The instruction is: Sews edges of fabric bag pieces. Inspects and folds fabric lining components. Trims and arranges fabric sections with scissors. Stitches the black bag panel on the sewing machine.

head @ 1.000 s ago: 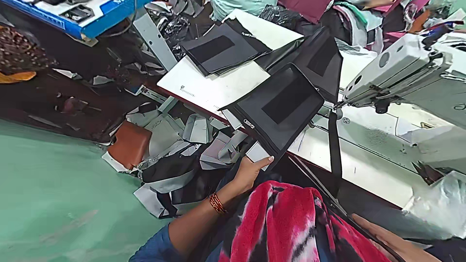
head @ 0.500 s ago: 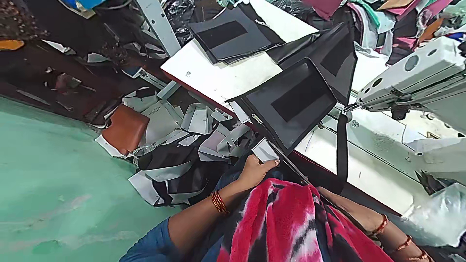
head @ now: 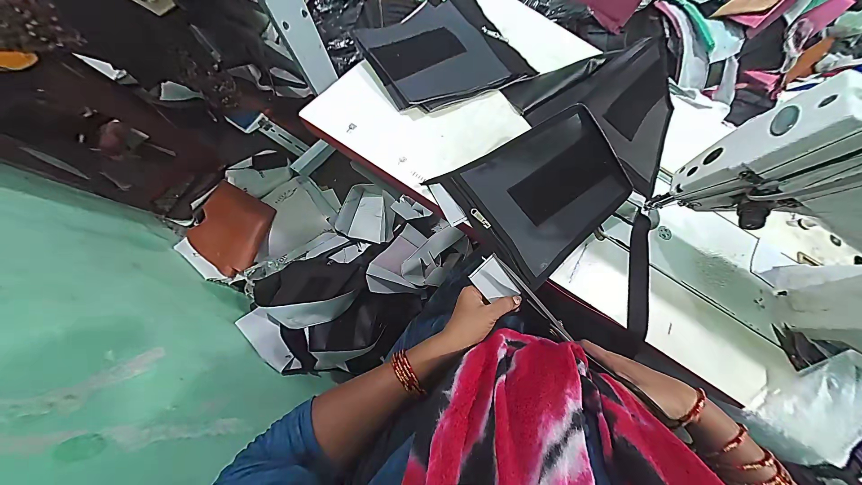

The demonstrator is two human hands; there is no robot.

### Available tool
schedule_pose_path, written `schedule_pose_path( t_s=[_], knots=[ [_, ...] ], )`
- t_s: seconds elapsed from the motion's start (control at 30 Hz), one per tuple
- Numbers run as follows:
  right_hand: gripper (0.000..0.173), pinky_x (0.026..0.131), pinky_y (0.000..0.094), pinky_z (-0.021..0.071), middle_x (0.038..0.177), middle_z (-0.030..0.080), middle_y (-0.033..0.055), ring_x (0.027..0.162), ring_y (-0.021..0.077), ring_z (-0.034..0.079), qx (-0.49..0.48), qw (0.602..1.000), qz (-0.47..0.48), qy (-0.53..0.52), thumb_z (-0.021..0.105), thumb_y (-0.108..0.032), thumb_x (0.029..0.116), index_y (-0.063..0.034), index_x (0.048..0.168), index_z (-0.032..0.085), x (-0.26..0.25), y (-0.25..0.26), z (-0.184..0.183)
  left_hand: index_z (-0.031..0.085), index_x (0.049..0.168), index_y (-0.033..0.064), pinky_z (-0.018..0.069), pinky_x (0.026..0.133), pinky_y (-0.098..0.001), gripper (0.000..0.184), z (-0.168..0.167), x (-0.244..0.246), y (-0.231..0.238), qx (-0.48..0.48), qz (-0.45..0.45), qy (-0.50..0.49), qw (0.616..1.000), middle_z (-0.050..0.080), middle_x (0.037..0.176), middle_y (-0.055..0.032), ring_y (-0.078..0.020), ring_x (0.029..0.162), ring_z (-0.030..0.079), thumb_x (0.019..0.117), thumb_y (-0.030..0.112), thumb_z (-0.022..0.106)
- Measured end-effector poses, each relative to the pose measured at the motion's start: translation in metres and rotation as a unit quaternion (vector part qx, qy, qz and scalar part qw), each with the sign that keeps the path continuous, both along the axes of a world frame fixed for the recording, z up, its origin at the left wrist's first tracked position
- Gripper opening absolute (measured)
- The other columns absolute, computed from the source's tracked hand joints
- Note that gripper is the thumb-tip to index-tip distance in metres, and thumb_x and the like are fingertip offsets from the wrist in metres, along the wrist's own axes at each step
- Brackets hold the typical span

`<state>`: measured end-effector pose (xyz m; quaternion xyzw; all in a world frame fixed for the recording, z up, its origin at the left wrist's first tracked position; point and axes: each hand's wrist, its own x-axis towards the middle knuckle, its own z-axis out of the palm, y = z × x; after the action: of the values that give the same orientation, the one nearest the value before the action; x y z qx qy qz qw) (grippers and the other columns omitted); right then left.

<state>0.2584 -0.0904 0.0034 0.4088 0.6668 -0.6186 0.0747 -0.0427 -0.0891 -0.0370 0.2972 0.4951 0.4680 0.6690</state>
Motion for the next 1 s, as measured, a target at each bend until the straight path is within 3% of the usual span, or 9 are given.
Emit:
schedule_pose_path(
  t_s=[0.17, 0.4, 0.67, 0.83, 1.0],
  knots=[
    [0.087, 0.099, 0.0208, 0.0497, 0.125, 0.065, -0.0026, 0.111, -0.0044, 0.060, -0.034, 0.999, -0.023, -0.003, 0.061, -0.074, 0.0860, -0.0100, 0.143, 0.049, -0.003, 0.001, -0.002, 0.068, 0.102, -0.0008, 0.0609, 0.085, -0.0254, 0.014, -0.002, -0.001, -0.001, 0.006, -0.011, 0.009, 1.000, 0.076, 0.090, -0.0013, -0.0059, 0.085, 0.073, 0.0886, -0.001, 0.073],
    [0.085, 0.104, 0.0213, 0.0472, 0.131, 0.063, 0.0021, 0.118, -0.0036, 0.058, -0.012, 1.000, 0.001, 0.003, 0.059, -0.068, 0.0904, -0.0055, 0.146, 0.046, -0.005, 0.001, -0.002, 0.069, 0.100, -0.0005, 0.0606, 0.084, -0.0240, 0.012, 0.000, -0.001, -0.001, 0.009, -0.012, 0.017, 1.000, 0.076, 0.089, -0.0006, -0.0046, 0.084, 0.072, 0.0889, 0.000, 0.073],
    [0.085, 0.105, 0.0192, 0.0465, 0.134, 0.062, 0.0010, 0.119, -0.0053, 0.056, -0.025, 1.000, -0.008, 0.017, 0.059, -0.067, 0.0916, -0.0050, 0.148, 0.043, -0.008, 0.001, -0.002, 0.068, 0.102, -0.0012, 0.0605, 0.085, -0.0244, 0.014, 0.001, -0.001, -0.001, 0.004, -0.021, 0.013, 1.000, 0.076, 0.091, -0.0012, -0.0050, 0.086, 0.073, 0.0889, 0.000, 0.074],
    [0.093, 0.106, 0.0196, 0.0459, 0.137, 0.060, 0.0007, 0.122, -0.0050, 0.055, -0.034, 0.999, -0.013, 0.030, 0.065, -0.068, 0.0868, -0.0045, 0.149, 0.040, -0.010, 0.001, -0.004, 0.068, 0.102, -0.0013, 0.0609, 0.085, -0.0250, 0.014, 0.000, -0.001, -0.001, 0.005, -0.019, 0.010, 1.000, 0.076, 0.090, -0.0017, -0.0060, 0.084, 0.073, 0.0890, -0.001, 0.073],
    [0.088, 0.100, 0.0190, 0.0494, 0.126, 0.065, -0.0009, 0.113, -0.0057, 0.059, -0.006, 0.999, -0.022, 0.040, 0.063, -0.070, 0.0873, -0.0050, 0.143, 0.047, -0.010, -0.001, -0.007, 0.069, 0.103, -0.0013, 0.0608, 0.085, -0.0256, 0.014, -0.002, -0.002, -0.001, 0.010, -0.026, 0.012, 1.000, 0.076, 0.091, -0.0020, -0.0063, 0.085, 0.073, 0.0896, 0.000, 0.073]
  ],
)
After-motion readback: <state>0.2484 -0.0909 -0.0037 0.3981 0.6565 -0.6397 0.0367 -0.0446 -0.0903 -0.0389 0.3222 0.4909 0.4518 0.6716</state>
